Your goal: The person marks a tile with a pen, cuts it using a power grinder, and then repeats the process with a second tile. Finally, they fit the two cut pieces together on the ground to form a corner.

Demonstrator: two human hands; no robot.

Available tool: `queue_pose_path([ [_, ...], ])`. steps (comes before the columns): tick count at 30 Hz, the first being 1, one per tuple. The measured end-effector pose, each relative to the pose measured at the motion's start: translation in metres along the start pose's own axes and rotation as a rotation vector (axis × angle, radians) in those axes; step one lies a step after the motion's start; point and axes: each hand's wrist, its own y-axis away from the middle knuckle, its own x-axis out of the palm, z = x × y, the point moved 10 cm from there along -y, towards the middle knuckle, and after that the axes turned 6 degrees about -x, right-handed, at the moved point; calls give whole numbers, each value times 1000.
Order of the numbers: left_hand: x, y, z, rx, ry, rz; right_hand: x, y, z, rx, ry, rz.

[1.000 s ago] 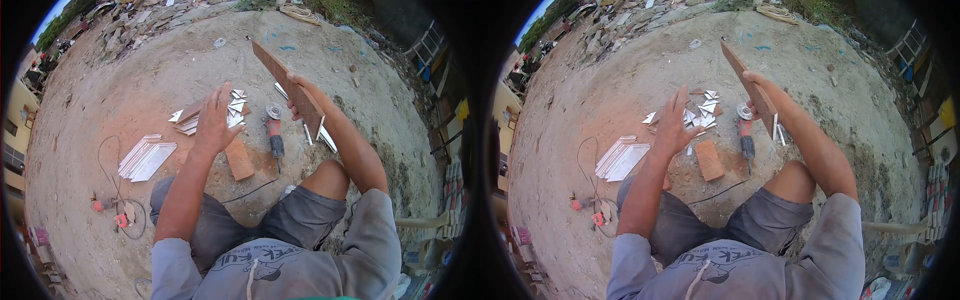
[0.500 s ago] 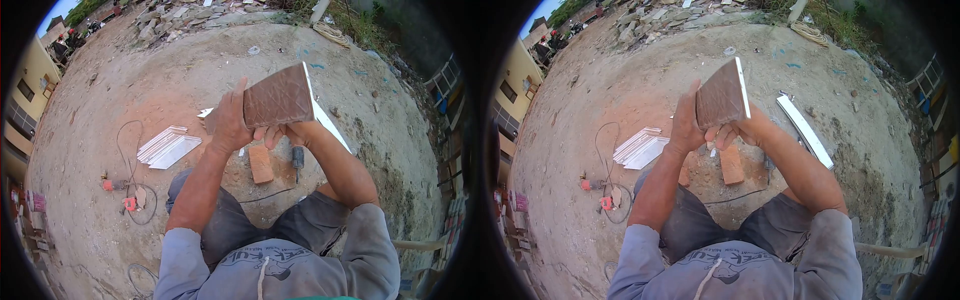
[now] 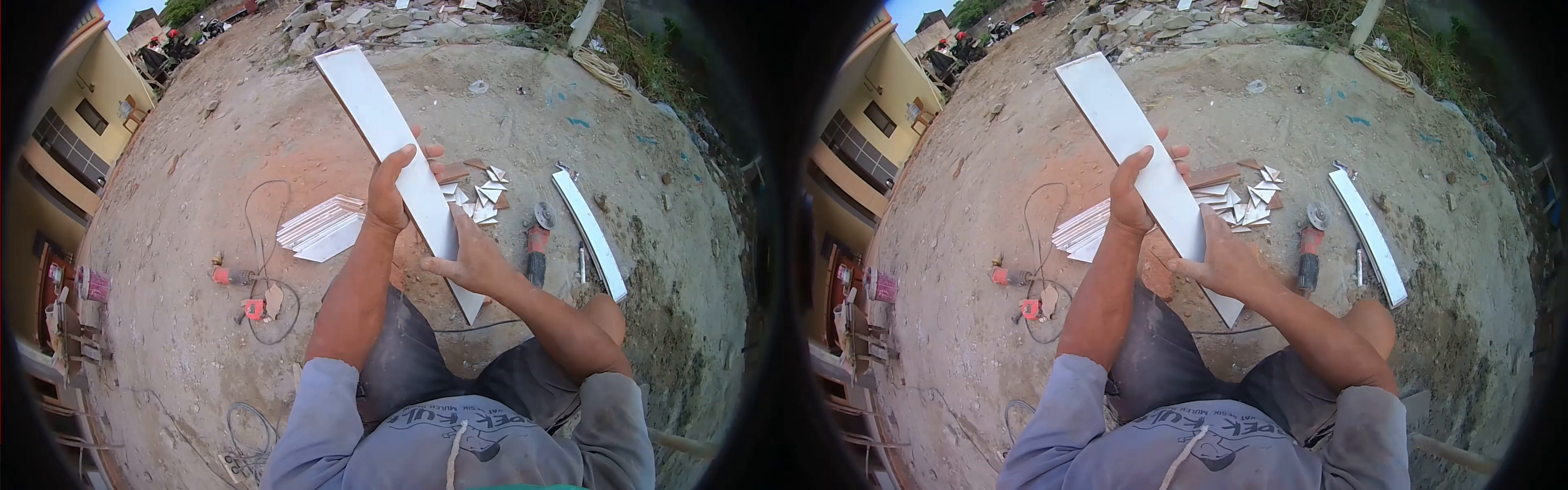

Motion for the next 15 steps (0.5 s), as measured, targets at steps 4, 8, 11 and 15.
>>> queue_pose_path([
  [4, 1, 0, 4, -1, -77, -5, 7, 4, -8, 30, 23, 33],
  [8, 9, 0, 8, -6, -123, 24, 8, 7, -10, 36, 28, 39],
  [11, 10, -1, 10, -10, -144, 12, 7, 8, -8, 23, 29, 20],
  [15, 9, -1, 12, -22, -176, 20, 2, 3, -11, -8, 102, 35],
])
